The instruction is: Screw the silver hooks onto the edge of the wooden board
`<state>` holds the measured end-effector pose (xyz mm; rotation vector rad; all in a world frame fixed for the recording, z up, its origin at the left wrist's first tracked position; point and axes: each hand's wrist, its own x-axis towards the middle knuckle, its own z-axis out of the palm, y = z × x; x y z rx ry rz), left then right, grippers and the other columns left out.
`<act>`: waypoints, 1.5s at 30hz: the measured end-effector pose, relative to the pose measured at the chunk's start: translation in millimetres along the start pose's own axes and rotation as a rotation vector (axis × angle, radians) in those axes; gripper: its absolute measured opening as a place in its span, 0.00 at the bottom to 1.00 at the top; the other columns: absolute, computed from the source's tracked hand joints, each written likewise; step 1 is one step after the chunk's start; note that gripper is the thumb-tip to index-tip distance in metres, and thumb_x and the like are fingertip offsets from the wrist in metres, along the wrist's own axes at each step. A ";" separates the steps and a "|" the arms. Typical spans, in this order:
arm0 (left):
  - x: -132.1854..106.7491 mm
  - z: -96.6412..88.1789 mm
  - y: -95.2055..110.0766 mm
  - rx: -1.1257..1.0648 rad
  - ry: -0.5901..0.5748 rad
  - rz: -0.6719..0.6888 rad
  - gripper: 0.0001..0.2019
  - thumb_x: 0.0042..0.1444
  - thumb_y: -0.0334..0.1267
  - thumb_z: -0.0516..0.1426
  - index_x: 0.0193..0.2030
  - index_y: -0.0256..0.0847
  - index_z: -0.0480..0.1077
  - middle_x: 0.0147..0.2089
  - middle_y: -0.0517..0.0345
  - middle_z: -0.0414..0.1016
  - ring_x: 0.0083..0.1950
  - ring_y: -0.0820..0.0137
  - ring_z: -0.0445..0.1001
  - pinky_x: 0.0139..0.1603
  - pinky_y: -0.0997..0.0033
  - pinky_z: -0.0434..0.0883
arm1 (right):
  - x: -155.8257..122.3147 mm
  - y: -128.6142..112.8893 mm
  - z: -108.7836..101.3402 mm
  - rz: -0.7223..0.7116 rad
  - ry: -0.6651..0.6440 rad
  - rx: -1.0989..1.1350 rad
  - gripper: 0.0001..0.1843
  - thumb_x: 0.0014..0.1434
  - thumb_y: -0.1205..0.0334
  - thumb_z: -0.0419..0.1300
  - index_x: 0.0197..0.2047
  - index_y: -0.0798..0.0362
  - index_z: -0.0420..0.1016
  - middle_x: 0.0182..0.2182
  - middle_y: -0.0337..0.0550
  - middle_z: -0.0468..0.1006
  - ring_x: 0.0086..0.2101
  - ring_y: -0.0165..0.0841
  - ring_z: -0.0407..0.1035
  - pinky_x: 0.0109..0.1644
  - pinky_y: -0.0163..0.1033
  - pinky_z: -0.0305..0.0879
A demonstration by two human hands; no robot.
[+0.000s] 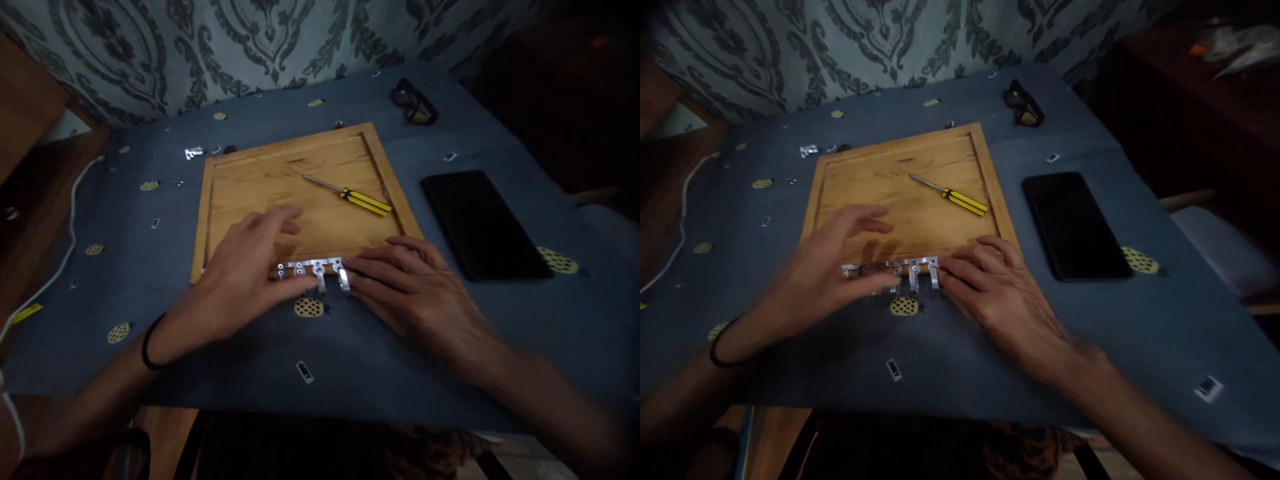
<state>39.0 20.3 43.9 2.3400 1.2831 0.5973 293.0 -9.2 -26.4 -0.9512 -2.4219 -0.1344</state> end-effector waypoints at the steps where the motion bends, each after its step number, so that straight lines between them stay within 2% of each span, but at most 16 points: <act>1: 1.5 -11.6 -6.1 -0.064 0.043 -0.047 0.29 0.56 0.46 0.68 0.62 0.45 0.64 0.55 0.52 0.79 0.60 0.56 0.77 0.60 0.52 0.73 | -0.3 0.4 1.1 0.003 0.004 0.003 0.12 0.72 0.65 0.55 0.47 0.48 0.81 0.45 0.40 0.86 0.48 0.38 0.76 0.60 0.53 0.66; 5: 3.3 -53.1 -47.5 -0.211 0.299 -0.217 0.20 0.58 0.50 0.64 0.53 0.47 0.69 0.49 0.56 0.81 0.54 0.60 0.79 0.55 0.58 0.75 | -2.1 2.8 7.5 -0.017 0.057 0.010 0.12 0.72 0.64 0.55 0.50 0.46 0.79 0.45 0.40 0.86 0.47 0.40 0.76 0.57 0.53 0.66; 8: 0.0 -68.2 -91.1 -0.189 0.499 -0.298 0.17 0.56 0.49 0.66 0.47 0.47 0.71 0.45 0.58 0.80 0.51 0.62 0.79 0.47 0.64 0.76 | -3.1 4.3 11.0 -0.049 0.089 -0.010 0.12 0.71 0.64 0.56 0.53 0.46 0.77 0.45 0.41 0.86 0.46 0.42 0.76 0.55 0.54 0.68; 10: -3.1 -71.0 -119.8 -0.165 0.594 -0.323 0.12 0.55 0.43 0.66 0.44 0.46 0.71 0.42 0.58 0.79 0.48 0.64 0.79 0.44 0.67 0.74 | -2.8 5.1 10.9 -0.061 0.091 -0.028 0.12 0.71 0.64 0.56 0.54 0.47 0.77 0.45 0.42 0.86 0.45 0.43 0.76 0.53 0.55 0.68; 12: -6.1 -70.5 -144.3 -0.158 0.656 -0.345 0.09 0.56 0.37 0.64 0.43 0.45 0.72 0.40 0.59 0.79 0.46 0.67 0.79 0.46 0.68 0.73 | -1.8 5.7 9.1 -0.086 0.087 -0.039 0.10 0.70 0.64 0.58 0.52 0.48 0.77 0.45 0.43 0.86 0.44 0.43 0.76 0.51 0.55 0.69; 15: -10.8 -66.8 -171.4 -0.237 0.726 -0.426 0.06 0.55 0.31 0.61 0.40 0.42 0.71 0.38 0.60 0.78 0.44 0.71 0.78 0.49 0.71 0.71 | -0.2 6.3 6.2 -0.118 0.070 -0.037 0.08 0.68 0.65 0.60 0.50 0.50 0.77 0.45 0.46 0.86 0.44 0.44 0.76 0.50 0.55 0.70; 17: -14.5 -63.8 -184.4 -0.292 0.767 -0.473 0.06 0.55 0.28 0.60 0.38 0.40 0.71 0.37 0.60 0.77 0.42 0.73 0.77 0.46 0.74 0.70 | -0.1 6.4 5.6 -0.112 0.066 -0.033 0.09 0.68 0.65 0.60 0.51 0.49 0.77 0.46 0.45 0.85 0.44 0.44 0.76 0.50 0.55 0.70; 21: -20.9 -58.8 -204.4 -0.359 0.801 -0.523 0.05 0.54 0.27 0.58 0.37 0.39 0.69 0.33 0.61 0.76 0.34 0.74 0.73 0.37 0.75 0.68 | -1.8 5.5 7.9 -0.068 0.083 0.002 0.12 0.68 0.65 0.61 0.53 0.48 0.78 0.46 0.44 0.85 0.44 0.43 0.76 0.50 0.53 0.71; 26: -20.7 -55.3 -224.3 -0.414 0.830 -0.549 0.07 0.54 0.24 0.56 0.37 0.39 0.70 0.31 0.62 0.76 0.32 0.75 0.73 0.36 0.76 0.68 | -1.9 5.3 10.8 -0.062 0.084 0.020 0.12 0.67 0.65 0.61 0.53 0.48 0.79 0.46 0.45 0.85 0.45 0.43 0.75 0.50 0.52 0.70; 28: -19.5 -54.4 -231.1 -0.427 0.818 -0.557 0.06 0.56 0.24 0.58 0.38 0.38 0.71 0.32 0.62 0.76 0.33 0.74 0.74 0.37 0.75 0.70 | -1.2 6.0 11.6 -0.079 0.087 0.008 0.11 0.68 0.65 0.60 0.52 0.48 0.78 0.46 0.45 0.85 0.44 0.43 0.75 0.50 0.52 0.70; 30: -19.1 -53.6 -237.3 -0.439 0.799 -0.568 0.02 0.60 0.29 0.61 0.40 0.36 0.73 0.36 0.60 0.76 0.36 0.73 0.75 0.40 0.72 0.73 | -0.9 6.9 12.4 -0.096 0.085 -0.012 0.12 0.69 0.65 0.60 0.54 0.48 0.77 0.46 0.45 0.85 0.44 0.44 0.74 0.49 0.53 0.71; 34: -20.4 -52.6 -246.1 -0.462 0.761 -0.589 0.14 0.67 0.43 0.61 0.52 0.36 0.73 0.50 0.52 0.77 0.46 0.66 0.78 0.48 0.60 0.79 | -1.0 8.7 13.9 -0.133 0.098 -0.056 0.11 0.70 0.63 0.58 0.53 0.50 0.76 0.46 0.46 0.84 0.44 0.44 0.75 0.49 0.53 0.72; 39: -22.9 -52.9 -252.0 -0.454 0.743 -0.587 0.18 0.67 0.45 0.60 0.58 0.38 0.71 0.56 0.49 0.75 0.52 0.63 0.78 0.52 0.55 0.79 | 2.6 9.8 14.0 -0.180 0.125 -0.094 0.12 0.72 0.61 0.54 0.51 0.52 0.77 0.43 0.47 0.85 0.43 0.42 0.77 0.46 0.50 0.75; 45: -21.8 -52.2 -252.1 -0.254 0.678 -0.588 0.18 0.68 0.45 0.60 0.59 0.38 0.70 0.58 0.48 0.75 0.53 0.62 0.77 0.53 0.54 0.78 | 4.3 9.1 11.9 -0.181 0.163 -0.106 0.14 0.72 0.60 0.53 0.51 0.53 0.78 0.42 0.47 0.86 0.41 0.41 0.78 0.44 0.49 0.77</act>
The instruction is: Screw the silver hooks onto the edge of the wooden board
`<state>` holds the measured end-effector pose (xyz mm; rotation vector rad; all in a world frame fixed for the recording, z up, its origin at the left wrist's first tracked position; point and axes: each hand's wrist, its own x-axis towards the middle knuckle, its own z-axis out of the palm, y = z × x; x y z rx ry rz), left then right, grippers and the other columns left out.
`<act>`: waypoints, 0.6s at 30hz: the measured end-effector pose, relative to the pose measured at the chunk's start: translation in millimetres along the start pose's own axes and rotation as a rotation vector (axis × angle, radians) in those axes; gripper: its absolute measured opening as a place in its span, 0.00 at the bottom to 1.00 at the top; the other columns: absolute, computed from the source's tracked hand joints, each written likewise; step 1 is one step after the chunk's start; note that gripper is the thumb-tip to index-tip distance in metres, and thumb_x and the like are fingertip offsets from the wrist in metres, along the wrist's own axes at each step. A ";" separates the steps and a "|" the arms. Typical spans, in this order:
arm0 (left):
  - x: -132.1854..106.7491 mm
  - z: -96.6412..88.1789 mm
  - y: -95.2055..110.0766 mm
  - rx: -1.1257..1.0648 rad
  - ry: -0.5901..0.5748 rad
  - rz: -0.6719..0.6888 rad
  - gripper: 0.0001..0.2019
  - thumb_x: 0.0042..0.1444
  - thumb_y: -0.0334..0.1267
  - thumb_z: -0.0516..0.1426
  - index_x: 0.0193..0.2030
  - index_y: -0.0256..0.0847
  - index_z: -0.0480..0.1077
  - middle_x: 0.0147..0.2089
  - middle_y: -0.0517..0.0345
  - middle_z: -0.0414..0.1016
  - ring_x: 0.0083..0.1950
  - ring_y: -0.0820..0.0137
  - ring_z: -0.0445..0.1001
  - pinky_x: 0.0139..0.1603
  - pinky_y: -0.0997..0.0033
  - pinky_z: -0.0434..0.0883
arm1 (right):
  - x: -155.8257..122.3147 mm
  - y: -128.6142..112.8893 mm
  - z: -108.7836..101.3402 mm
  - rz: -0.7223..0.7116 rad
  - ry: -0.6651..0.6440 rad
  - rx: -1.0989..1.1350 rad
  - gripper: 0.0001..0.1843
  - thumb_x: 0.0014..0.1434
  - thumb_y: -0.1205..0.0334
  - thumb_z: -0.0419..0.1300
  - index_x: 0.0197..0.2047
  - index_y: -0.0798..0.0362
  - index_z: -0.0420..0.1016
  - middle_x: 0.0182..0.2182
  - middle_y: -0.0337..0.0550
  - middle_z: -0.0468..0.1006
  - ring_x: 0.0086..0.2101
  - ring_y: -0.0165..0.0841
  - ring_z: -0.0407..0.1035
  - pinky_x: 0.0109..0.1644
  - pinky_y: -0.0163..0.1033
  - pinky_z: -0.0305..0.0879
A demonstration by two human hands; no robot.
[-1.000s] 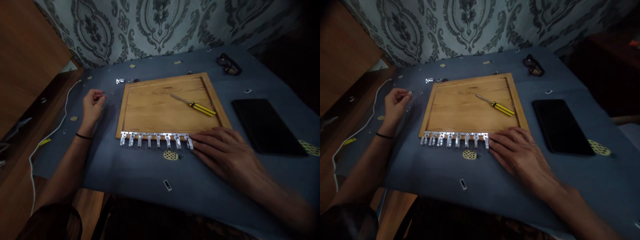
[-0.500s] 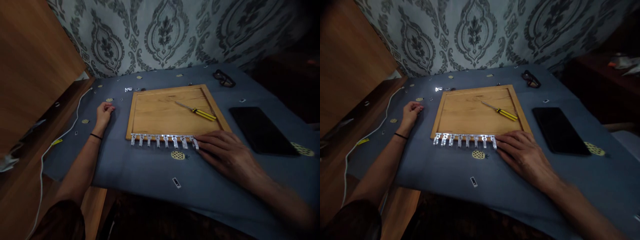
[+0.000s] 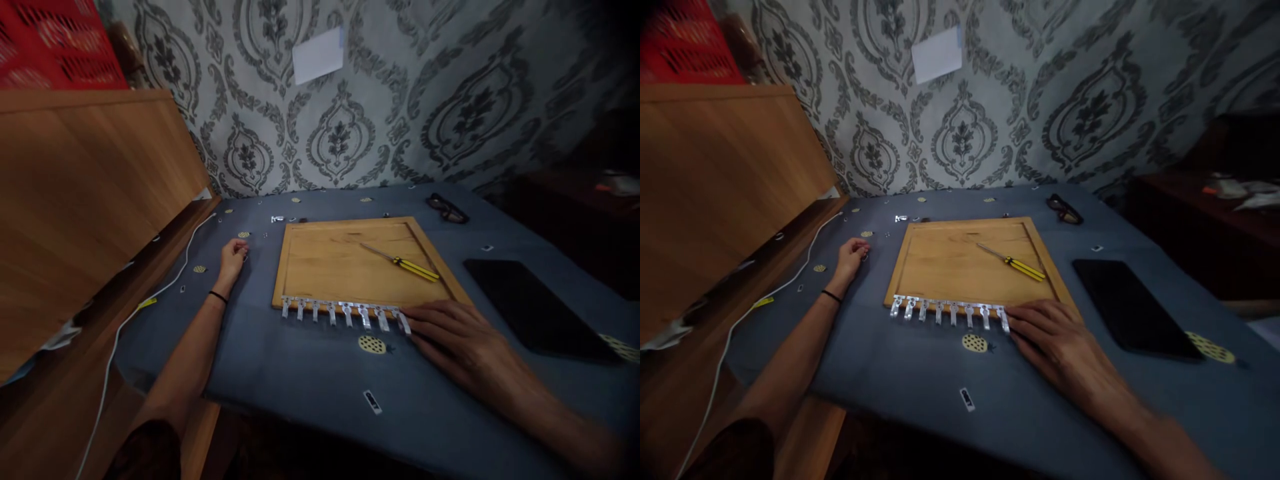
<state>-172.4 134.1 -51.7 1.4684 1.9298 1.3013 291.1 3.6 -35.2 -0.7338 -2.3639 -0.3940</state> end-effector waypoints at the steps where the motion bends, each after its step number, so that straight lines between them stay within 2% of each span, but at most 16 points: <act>1: -0.2 1.3 1.9 0.045 -0.005 0.022 0.18 0.68 0.45 0.60 0.59 0.38 0.70 0.58 0.48 0.74 0.54 0.62 0.77 0.53 0.53 0.78 | -0.2 0.1 -0.3 0.003 0.002 0.006 0.14 0.72 0.60 0.54 0.51 0.52 0.79 0.42 0.46 0.86 0.41 0.41 0.79 0.44 0.49 0.78; 7: 4.2 20.4 21.6 0.312 -0.053 0.182 0.18 0.67 0.45 0.60 0.59 0.38 0.71 0.58 0.48 0.74 0.55 0.61 0.77 0.55 0.52 0.77 | -1.7 1.2 -0.5 0.058 -0.007 0.070 0.15 0.70 0.61 0.56 0.55 0.48 0.80 0.45 0.45 0.86 0.42 0.40 0.80 0.45 0.50 0.78; 11: 13.3 33.4 29.6 0.454 -0.039 0.232 0.18 0.67 0.45 0.60 0.60 0.39 0.70 0.60 0.48 0.74 0.57 0.60 0.76 0.57 0.50 0.76 | 0.1 -1.9 -2.5 0.083 -0.011 0.088 0.14 0.70 0.63 0.57 0.53 0.49 0.80 0.44 0.44 0.86 0.42 0.39 0.79 0.46 0.49 0.78; 18: 23.1 33.5 28.4 0.612 -0.064 0.289 0.17 0.68 0.45 0.60 0.58 0.38 0.72 0.59 0.48 0.74 0.57 0.60 0.76 0.57 0.51 0.76 | 2.4 -4.9 -3.1 0.122 -0.015 0.111 0.10 0.69 0.66 0.57 0.47 0.50 0.80 0.44 0.44 0.86 0.43 0.39 0.78 0.47 0.49 0.76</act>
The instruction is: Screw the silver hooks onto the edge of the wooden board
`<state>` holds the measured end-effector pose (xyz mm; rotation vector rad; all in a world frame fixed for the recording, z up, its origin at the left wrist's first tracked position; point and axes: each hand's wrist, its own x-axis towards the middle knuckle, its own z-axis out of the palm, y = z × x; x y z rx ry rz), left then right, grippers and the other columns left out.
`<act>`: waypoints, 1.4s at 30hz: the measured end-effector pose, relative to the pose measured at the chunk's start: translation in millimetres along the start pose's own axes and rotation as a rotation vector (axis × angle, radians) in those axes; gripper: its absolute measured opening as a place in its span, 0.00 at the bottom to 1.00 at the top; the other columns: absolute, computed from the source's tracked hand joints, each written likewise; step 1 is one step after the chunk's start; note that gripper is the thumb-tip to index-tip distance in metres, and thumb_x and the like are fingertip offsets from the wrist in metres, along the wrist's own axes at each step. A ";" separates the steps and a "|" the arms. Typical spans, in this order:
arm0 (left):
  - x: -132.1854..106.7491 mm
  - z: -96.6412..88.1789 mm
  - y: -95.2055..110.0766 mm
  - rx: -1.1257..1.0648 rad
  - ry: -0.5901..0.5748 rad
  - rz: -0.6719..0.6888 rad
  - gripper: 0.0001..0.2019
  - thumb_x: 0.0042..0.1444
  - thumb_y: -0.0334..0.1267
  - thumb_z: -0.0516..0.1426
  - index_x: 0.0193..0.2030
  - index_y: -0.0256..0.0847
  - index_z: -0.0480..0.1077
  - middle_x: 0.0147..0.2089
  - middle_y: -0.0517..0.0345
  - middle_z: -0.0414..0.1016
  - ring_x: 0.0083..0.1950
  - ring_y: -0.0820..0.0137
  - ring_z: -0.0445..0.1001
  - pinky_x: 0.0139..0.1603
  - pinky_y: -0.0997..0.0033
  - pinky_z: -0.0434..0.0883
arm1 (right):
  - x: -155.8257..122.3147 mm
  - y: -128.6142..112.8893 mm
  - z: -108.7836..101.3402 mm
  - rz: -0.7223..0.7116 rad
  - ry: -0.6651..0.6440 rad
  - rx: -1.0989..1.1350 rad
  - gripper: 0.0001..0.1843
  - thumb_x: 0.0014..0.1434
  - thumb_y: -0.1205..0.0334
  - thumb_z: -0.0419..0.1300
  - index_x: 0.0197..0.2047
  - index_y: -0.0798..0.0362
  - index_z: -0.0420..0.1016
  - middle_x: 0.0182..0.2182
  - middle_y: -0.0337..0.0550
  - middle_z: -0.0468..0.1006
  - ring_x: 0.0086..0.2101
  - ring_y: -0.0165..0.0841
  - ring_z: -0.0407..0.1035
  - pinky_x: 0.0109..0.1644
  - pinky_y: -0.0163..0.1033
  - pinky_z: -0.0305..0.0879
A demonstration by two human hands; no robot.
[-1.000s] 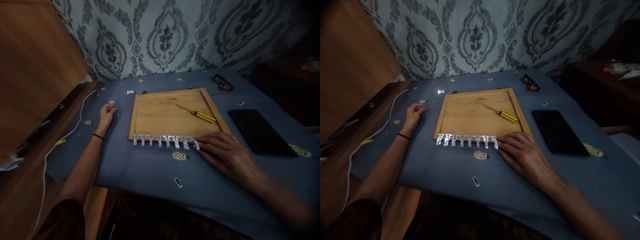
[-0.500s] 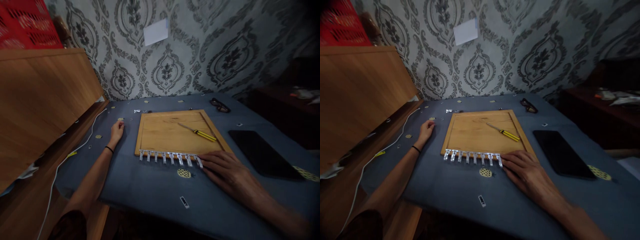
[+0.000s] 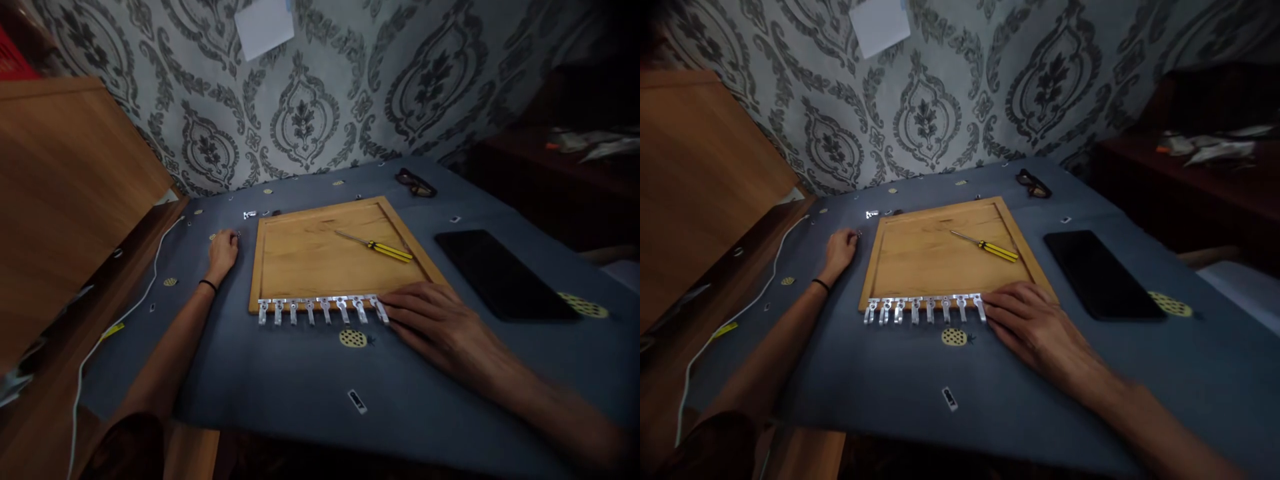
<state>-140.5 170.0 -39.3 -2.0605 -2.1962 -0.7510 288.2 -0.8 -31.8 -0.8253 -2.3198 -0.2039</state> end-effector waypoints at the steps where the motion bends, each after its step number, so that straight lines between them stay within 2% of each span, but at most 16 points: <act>1: -0.3 -0.6 -1.0 0.010 -0.002 0.010 0.17 0.68 0.45 0.60 0.57 0.38 0.72 0.58 0.48 0.75 0.56 0.61 0.76 0.57 0.51 0.76 | -0.2 0.2 0.1 0.002 0.004 0.001 0.10 0.70 0.65 0.57 0.48 0.50 0.79 0.44 0.43 0.86 0.43 0.39 0.78 0.47 0.49 0.76; 7: -2.2 -2.1 -5.7 0.011 0.016 0.059 0.16 0.68 0.44 0.60 0.56 0.37 0.72 0.57 0.49 0.76 0.55 0.61 0.77 0.56 0.51 0.77 | 0.1 1.0 -0.6 -0.001 0.024 0.028 0.14 0.70 0.64 0.56 0.54 0.46 0.79 0.43 0.43 0.86 0.42 0.38 0.78 0.45 0.48 0.76; 10: -2.7 -1.9 -5.6 -0.021 0.023 0.071 0.14 0.68 0.45 0.60 0.53 0.37 0.73 0.54 0.50 0.77 0.53 0.63 0.78 0.55 0.53 0.77 | -0.9 1.3 -0.9 0.013 0.008 0.034 0.13 0.70 0.64 0.56 0.52 0.46 0.80 0.45 0.44 0.86 0.42 0.39 0.79 0.47 0.49 0.76; 14: -4.5 -3.3 -2.5 -0.094 0.044 0.066 0.10 0.66 0.43 0.61 0.46 0.37 0.75 0.47 0.54 0.78 0.49 0.65 0.77 0.55 0.54 0.75 | -3.5 0.5 -1.8 0.050 -0.039 0.022 0.12 0.70 0.65 0.56 0.48 0.47 0.82 0.46 0.45 0.86 0.44 0.40 0.78 0.48 0.50 0.77; 17: -5.3 -6.2 0.4 -0.172 0.074 0.054 0.03 0.59 0.36 0.62 0.37 0.40 0.76 0.38 0.56 0.77 0.45 0.63 0.76 0.55 0.58 0.72 | -4.1 -0.8 -2.2 0.062 -0.072 0.011 0.11 0.69 0.66 0.57 0.47 0.51 0.82 0.46 0.45 0.86 0.45 0.40 0.78 0.49 0.50 0.77; 20: -6.4 -10.7 3.5 -0.252 0.096 0.035 0.01 0.54 0.35 0.61 0.32 0.42 0.74 0.33 0.58 0.76 0.41 0.63 0.76 0.50 0.62 0.72 | -3.7 -1.9 -2.2 0.061 -0.081 0.011 0.11 0.69 0.66 0.57 0.47 0.51 0.82 0.46 0.45 0.86 0.45 0.40 0.78 0.49 0.49 0.77; 25: -9.3 -22.2 15.6 -0.406 0.095 0.010 0.02 0.52 0.35 0.60 0.33 0.41 0.71 0.31 0.60 0.77 0.35 0.68 0.76 0.39 0.70 0.71 | -4.0 -3.0 -2.7 0.062 -0.082 0.007 0.11 0.70 0.67 0.56 0.47 0.53 0.82 0.46 0.46 0.86 0.45 0.41 0.77 0.50 0.49 0.76; 31: -19.8 -44.0 53.3 -0.535 0.019 0.048 0.03 0.48 0.35 0.64 0.32 0.41 0.76 0.29 0.62 0.78 0.28 0.74 0.71 0.29 0.77 0.67 | -4.1 -4.1 -3.5 0.100 -0.117 0.039 0.13 0.70 0.66 0.56 0.48 0.51 0.82 0.47 0.45 0.86 0.46 0.41 0.77 0.51 0.50 0.75; 33: -28.3 -50.2 71.5 -0.641 -0.087 0.088 0.03 0.49 0.35 0.65 0.32 0.40 0.78 0.28 0.61 0.78 0.26 0.75 0.69 0.26 0.77 0.66 | -3.8 -4.0 -3.9 0.085 -0.115 0.017 0.13 0.71 0.65 0.55 0.47 0.51 0.82 0.47 0.45 0.86 0.45 0.41 0.77 0.50 0.50 0.76; 35: -38.3 -54.8 91.2 -0.731 -0.188 0.106 0.04 0.48 0.33 0.65 0.32 0.40 0.79 0.28 0.60 0.78 0.27 0.74 0.73 0.27 0.77 0.69 | -4.0 -3.9 -4.2 0.079 -0.112 -0.001 0.13 0.71 0.65 0.55 0.46 0.52 0.82 0.46 0.45 0.86 0.45 0.41 0.77 0.50 0.51 0.76; 39: -57.7 -61.0 130.6 -0.767 -0.393 0.146 0.06 0.47 0.35 0.68 0.33 0.38 0.80 0.30 0.58 0.80 0.28 0.73 0.76 0.29 0.76 0.73 | -4.8 -4.1 -4.2 0.106 -0.109 0.023 0.13 0.71 0.65 0.55 0.48 0.49 0.83 0.47 0.44 0.86 0.46 0.41 0.77 0.50 0.50 0.75; 42: -69.2 -64.3 157.9 -0.798 -0.538 0.224 0.09 0.47 0.35 0.68 0.36 0.39 0.80 0.30 0.60 0.80 0.28 0.75 0.76 0.30 0.78 0.73 | -4.2 -5.0 -4.6 0.121 -0.107 0.054 0.14 0.71 0.64 0.55 0.49 0.48 0.83 0.47 0.44 0.86 0.46 0.40 0.77 0.51 0.50 0.75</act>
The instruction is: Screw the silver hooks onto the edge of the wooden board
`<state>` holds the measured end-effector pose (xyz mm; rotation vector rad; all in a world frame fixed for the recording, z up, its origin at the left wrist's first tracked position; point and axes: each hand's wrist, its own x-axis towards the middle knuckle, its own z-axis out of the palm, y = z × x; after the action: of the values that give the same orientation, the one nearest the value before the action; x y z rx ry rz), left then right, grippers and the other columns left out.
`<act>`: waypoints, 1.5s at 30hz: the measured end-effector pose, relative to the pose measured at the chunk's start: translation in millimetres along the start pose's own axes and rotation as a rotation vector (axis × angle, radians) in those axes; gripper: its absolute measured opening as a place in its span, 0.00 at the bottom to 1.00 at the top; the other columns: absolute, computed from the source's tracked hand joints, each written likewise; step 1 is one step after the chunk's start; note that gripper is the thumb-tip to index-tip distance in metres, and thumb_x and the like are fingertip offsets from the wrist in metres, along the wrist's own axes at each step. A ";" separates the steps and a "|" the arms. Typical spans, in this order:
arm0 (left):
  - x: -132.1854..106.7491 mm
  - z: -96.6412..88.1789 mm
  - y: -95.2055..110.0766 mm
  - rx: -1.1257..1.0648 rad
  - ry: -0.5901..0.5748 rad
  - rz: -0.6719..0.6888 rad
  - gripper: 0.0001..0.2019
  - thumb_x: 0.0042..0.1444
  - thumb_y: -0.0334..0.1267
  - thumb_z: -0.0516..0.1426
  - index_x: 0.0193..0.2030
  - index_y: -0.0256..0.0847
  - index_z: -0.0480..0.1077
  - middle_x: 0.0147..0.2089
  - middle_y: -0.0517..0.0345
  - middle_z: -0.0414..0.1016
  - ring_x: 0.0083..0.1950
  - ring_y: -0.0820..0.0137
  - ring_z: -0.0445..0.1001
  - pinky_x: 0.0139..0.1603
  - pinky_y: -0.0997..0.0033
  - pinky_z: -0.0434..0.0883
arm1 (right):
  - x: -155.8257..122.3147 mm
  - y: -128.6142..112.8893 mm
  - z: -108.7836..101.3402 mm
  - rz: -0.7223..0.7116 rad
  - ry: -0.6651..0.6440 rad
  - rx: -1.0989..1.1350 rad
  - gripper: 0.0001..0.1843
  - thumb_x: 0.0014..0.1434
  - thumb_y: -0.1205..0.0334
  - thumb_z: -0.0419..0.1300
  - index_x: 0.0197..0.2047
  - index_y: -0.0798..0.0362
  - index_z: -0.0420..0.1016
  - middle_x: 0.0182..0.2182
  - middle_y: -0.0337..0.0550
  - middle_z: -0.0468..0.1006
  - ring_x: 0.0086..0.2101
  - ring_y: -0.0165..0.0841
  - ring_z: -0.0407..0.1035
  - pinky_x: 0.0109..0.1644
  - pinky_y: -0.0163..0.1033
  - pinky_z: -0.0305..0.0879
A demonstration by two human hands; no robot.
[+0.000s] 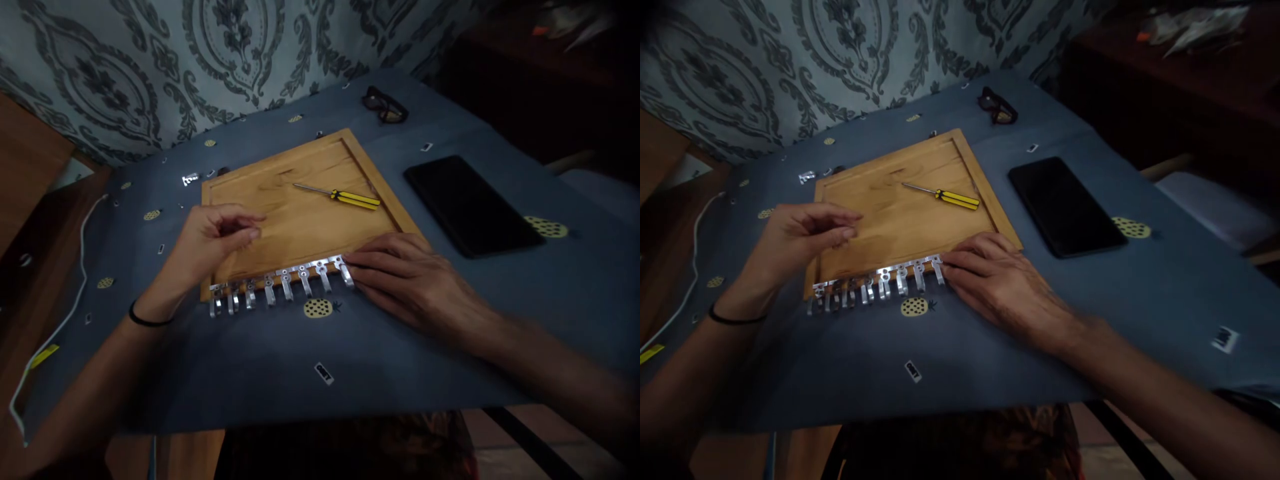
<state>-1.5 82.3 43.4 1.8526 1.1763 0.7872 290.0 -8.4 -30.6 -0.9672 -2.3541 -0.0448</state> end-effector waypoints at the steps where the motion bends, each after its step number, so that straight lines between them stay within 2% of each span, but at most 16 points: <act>1: 0.3 6.6 6.2 -0.014 -0.048 0.008 0.09 0.46 0.34 0.68 0.37 0.40 0.80 0.29 0.61 0.80 0.28 0.75 0.76 0.30 0.79 0.73 | 0.4 -0.5 -0.3 0.005 0.000 0.006 0.14 0.71 0.65 0.55 0.49 0.48 0.83 0.47 0.44 0.86 0.46 0.40 0.77 0.50 0.50 0.74; 6: 5.2 35.4 27.0 -0.018 -0.262 0.060 0.04 0.51 0.34 0.65 0.28 0.40 0.75 0.25 0.64 0.75 0.26 0.78 0.72 0.26 0.81 0.68 | 1.4 -2.5 -2.0 0.020 0.016 0.011 0.14 0.71 0.66 0.55 0.49 0.50 0.82 0.46 0.45 0.86 0.45 0.39 0.76 0.50 0.48 0.74; 13: 17.7 60.8 32.4 0.009 -0.441 0.055 0.03 0.55 0.31 0.60 0.32 0.40 0.76 0.27 0.64 0.78 0.27 0.75 0.75 0.28 0.79 0.69 | 0.9 -2.8 -0.1 0.051 0.010 0.025 0.15 0.72 0.65 0.54 0.51 0.49 0.82 0.46 0.45 0.86 0.45 0.39 0.76 0.51 0.49 0.74; 19: 23.5 70.5 31.2 0.149 -0.471 0.139 0.06 0.59 0.33 0.60 0.30 0.41 0.74 0.25 0.65 0.74 0.25 0.76 0.70 0.26 0.78 0.65 | 1.5 -2.6 -0.6 -0.007 0.041 -0.007 0.14 0.72 0.67 0.54 0.48 0.53 0.82 0.46 0.46 0.86 0.45 0.39 0.75 0.50 0.48 0.73; 28: 33.9 77.0 33.1 0.140 -0.563 0.079 0.05 0.57 0.31 0.59 0.31 0.40 0.76 0.25 0.65 0.75 0.25 0.76 0.70 0.25 0.78 0.64 | 0.8 -0.6 -2.7 -0.026 0.028 -0.005 0.16 0.73 0.67 0.50 0.46 0.55 0.81 0.44 0.46 0.85 0.44 0.39 0.73 0.49 0.47 0.71; 34: 33.8 79.6 29.5 0.150 -0.512 0.113 0.04 0.56 0.30 0.61 0.32 0.40 0.78 0.30 0.63 0.79 0.28 0.75 0.74 0.29 0.77 0.68 | 0.5 0.2 -0.2 -0.026 0.044 -0.003 0.16 0.73 0.67 0.50 0.44 0.55 0.80 0.41 0.45 0.84 0.43 0.39 0.73 0.50 0.46 0.68; 39: 30.8 79.8 29.7 0.072 -0.442 0.137 0.04 0.54 0.27 0.62 0.35 0.38 0.78 0.35 0.61 0.81 0.36 0.73 0.79 0.38 0.77 0.73 | 0.7 0.8 -0.3 -0.028 0.042 0.003 0.16 0.74 0.66 0.50 0.44 0.55 0.80 0.40 0.44 0.84 0.43 0.39 0.73 0.49 0.46 0.67; 45: 28.5 78.8 32.7 0.039 -0.447 0.091 0.04 0.56 0.27 0.62 0.36 0.37 0.78 0.35 0.59 0.83 0.38 0.73 0.81 0.37 0.79 0.74 | 0.9 0.5 -1.6 -0.026 0.030 0.012 0.14 0.73 0.67 0.52 0.44 0.56 0.80 0.42 0.45 0.84 0.44 0.40 0.72 0.50 0.46 0.67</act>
<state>87.8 77.4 35.1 1.9913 0.8310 0.3676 290.6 -7.9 -28.8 -0.9239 -2.3370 -0.0554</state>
